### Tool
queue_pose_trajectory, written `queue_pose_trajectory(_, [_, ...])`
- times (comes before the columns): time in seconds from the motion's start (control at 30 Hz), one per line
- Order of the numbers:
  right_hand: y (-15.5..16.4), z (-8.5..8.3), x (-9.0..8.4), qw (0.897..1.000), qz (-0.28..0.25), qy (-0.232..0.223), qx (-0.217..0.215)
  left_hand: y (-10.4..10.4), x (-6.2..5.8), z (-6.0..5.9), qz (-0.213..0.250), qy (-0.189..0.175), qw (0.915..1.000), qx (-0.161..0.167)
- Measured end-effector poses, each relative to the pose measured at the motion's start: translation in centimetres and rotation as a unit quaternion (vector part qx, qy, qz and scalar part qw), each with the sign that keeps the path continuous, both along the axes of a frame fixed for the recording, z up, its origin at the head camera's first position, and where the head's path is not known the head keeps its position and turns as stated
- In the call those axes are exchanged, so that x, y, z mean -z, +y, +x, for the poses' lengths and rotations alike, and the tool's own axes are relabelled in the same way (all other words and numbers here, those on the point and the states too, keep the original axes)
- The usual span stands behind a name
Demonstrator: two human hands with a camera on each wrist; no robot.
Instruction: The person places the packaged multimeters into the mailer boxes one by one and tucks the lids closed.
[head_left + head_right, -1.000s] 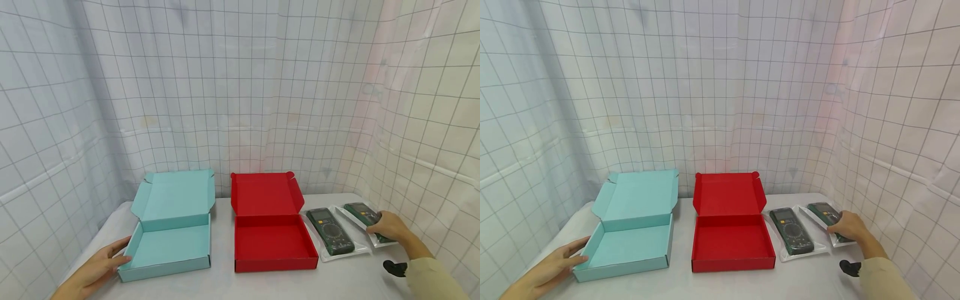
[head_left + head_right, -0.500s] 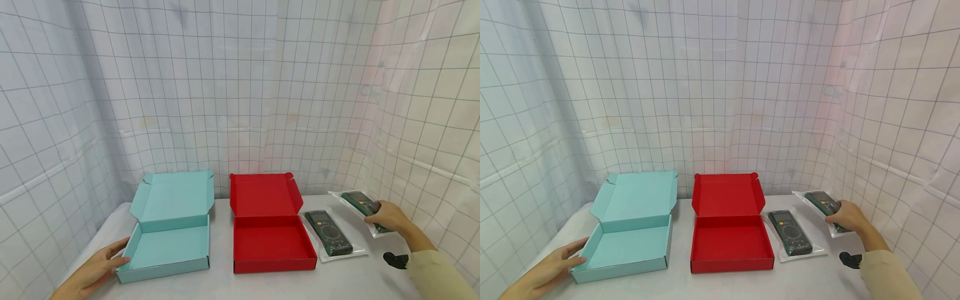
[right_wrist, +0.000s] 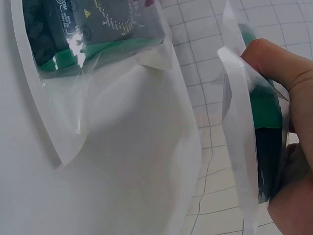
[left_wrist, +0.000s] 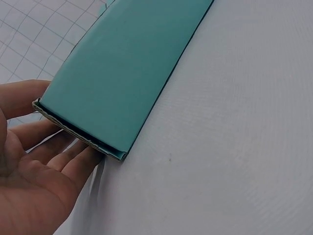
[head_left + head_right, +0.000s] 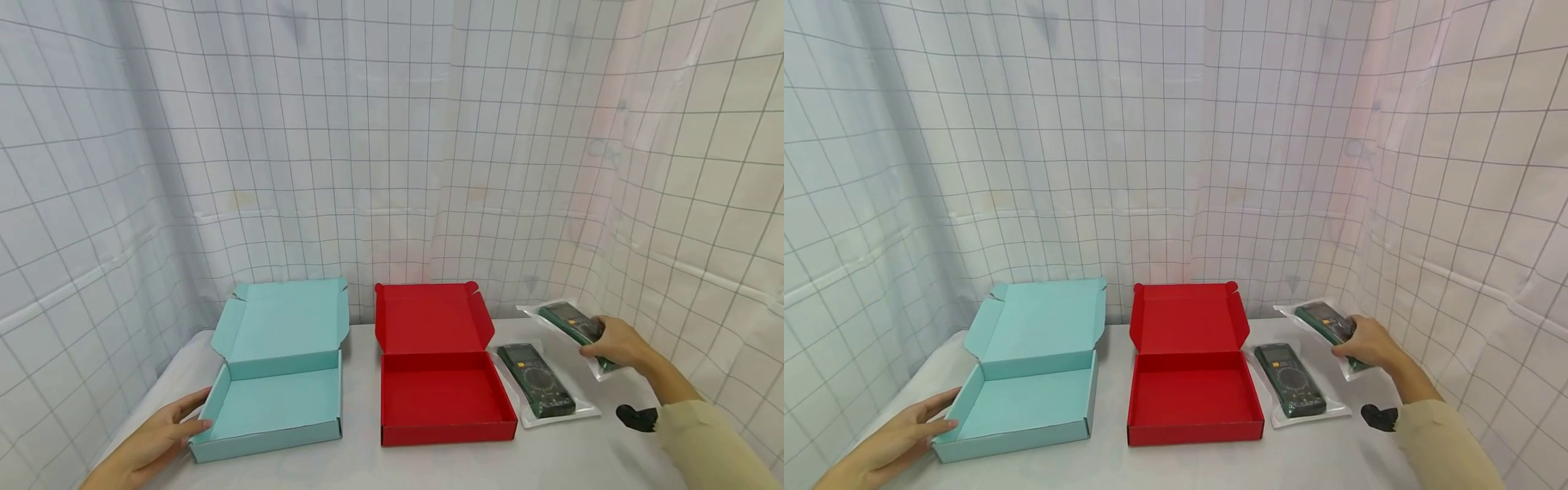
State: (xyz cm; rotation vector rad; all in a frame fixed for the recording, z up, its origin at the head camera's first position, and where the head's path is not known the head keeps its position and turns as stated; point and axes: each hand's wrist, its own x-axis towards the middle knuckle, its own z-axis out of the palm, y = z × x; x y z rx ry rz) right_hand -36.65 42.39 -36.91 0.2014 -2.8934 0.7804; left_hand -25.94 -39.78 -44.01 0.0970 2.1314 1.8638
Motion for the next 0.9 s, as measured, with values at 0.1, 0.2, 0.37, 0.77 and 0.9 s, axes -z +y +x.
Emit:
queue_pose_trajectory(0.1, [-0.6, -0.1, -0.2, 1.0, -0.002, 0.001, -0.01, 0.0, 0.0, 0.1, 0.004, 0.0, 1.0, 0.001])
queue_pose_trajectory(0.2, [-1.1, -0.2, -0.4, 1.0, -0.005, 0.002, -0.021, 0.1, 0.0, 0.1, 0.009, -0.001, 1.0, 0.002])
queue_pose_trajectory(0.37, [-1.9, -0.4, -0.6, 0.999, -0.003, 0.001, -0.034, 0.1, 0.0, -0.1, 0.012, -0.002, 0.9999, 0.002])
queue_pose_trajectory(0.77, [-4.4, -1.1, -0.7, 0.997, -0.032, -0.007, -0.077, -0.1, 0.2, -0.1, 0.005, -0.005, 1.0, 0.001])
queue_pose_trajectory(0.9, [-5.5, -1.5, -0.6, 0.995, -0.029, 0.001, -0.091, -0.1, 0.2, -0.2, 0.006, -0.007, 1.0, 0.002])
